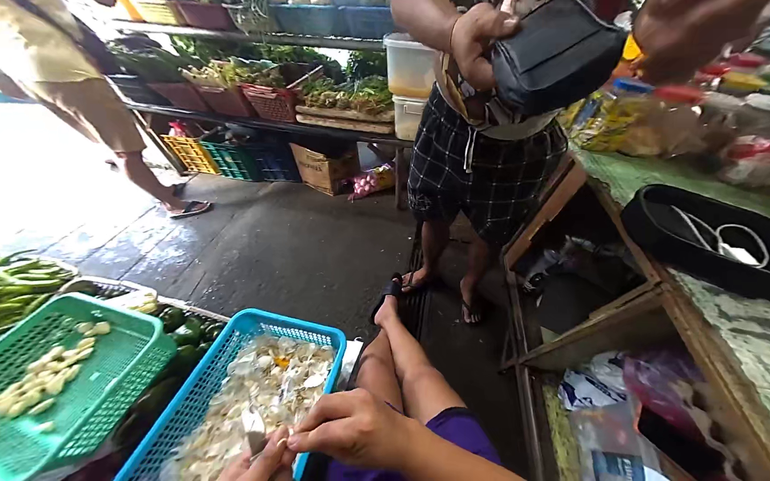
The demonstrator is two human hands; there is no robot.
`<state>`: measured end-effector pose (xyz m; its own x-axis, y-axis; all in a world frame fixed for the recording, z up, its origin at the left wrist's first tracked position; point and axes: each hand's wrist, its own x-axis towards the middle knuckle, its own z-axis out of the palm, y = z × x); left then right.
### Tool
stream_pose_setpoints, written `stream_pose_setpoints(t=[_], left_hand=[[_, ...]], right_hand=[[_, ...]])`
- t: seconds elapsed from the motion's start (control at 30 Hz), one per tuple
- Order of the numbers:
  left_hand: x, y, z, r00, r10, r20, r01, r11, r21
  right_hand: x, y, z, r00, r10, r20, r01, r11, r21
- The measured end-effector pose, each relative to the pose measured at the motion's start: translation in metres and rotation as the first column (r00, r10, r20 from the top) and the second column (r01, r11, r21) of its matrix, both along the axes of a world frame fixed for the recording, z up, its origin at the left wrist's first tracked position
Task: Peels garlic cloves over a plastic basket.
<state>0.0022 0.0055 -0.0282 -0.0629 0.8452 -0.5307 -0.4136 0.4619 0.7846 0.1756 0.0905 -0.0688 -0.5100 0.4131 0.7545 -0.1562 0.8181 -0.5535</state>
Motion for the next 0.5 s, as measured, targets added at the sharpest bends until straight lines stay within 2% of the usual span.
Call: stream_pose_setpoints(t=[0.17, 0.5], left_hand=[[0.005, -0.002, 0.003, 0.995, 0.098, 0.020, -0.096, 0.993, -0.070], [-0.003, 0.006, 0.017, 0.997, 0.061, 0.054, -0.055, 0.993, -0.100]], right_hand=[[-0.002, 0.003, -0.002, 0.999, -0.002, 0.047, -0.003, 0.995, 0.097], [-0.003, 0.015, 0.007, 0.992, 0.002, 0.125, -0.030, 0.973, 0.230]])
